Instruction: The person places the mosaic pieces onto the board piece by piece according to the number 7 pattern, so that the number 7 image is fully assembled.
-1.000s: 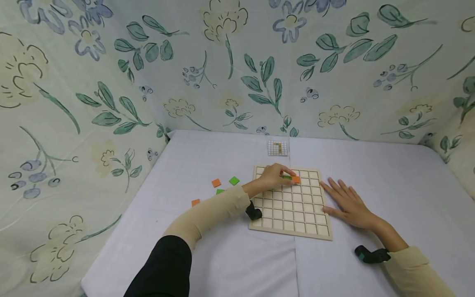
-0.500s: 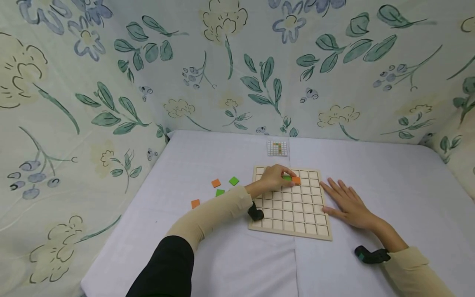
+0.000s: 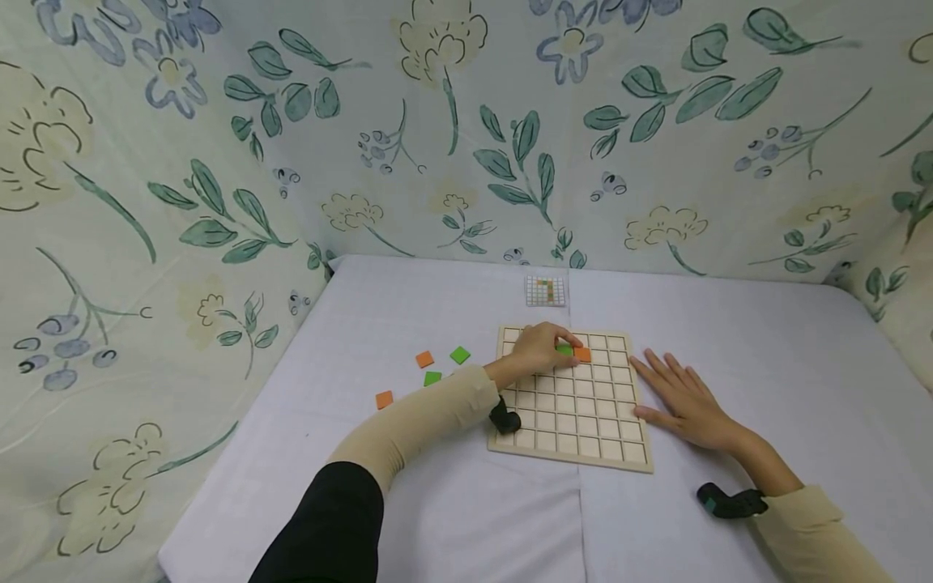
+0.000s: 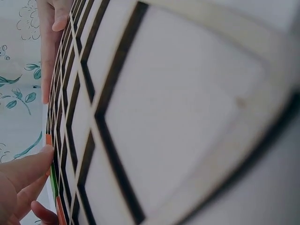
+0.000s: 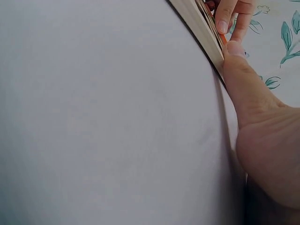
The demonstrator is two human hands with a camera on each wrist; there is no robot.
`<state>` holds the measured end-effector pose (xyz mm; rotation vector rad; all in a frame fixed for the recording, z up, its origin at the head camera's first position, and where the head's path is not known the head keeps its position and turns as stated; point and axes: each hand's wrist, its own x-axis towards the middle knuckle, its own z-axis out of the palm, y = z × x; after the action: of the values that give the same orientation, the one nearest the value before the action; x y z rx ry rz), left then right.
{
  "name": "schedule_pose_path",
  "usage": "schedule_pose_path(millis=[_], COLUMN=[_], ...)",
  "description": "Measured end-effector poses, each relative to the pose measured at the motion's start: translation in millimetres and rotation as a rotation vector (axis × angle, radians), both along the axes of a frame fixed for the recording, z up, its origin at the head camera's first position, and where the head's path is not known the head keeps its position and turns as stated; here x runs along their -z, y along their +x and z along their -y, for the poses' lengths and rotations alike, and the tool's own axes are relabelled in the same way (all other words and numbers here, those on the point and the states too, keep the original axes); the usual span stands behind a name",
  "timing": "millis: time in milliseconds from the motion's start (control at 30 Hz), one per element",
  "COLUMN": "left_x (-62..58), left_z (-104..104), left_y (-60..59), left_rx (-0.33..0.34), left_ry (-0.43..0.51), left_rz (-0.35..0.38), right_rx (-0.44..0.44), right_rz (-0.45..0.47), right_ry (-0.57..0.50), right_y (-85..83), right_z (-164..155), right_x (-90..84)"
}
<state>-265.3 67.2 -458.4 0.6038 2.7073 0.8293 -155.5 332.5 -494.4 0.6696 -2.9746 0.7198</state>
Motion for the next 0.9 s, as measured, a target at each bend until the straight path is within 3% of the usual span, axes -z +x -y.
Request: schedule_pose_path(millis=[667, 900], left_x=[0.1, -8.1], left_z=[-0.3, 5.2], left_y=[-4.0, -3.5], left_rx=[-0.033, -0.026], left_ry=[0.06, 0.207], left_rz=[0.068, 0.155], right_rx=[0.008, 0.01], right_rz=[0.01, 0.005], right_ry=[0.007, 0.008], right_y=[-1.1, -0.7], right_z=[0.1, 0.9], right_x=[1.4, 1.7])
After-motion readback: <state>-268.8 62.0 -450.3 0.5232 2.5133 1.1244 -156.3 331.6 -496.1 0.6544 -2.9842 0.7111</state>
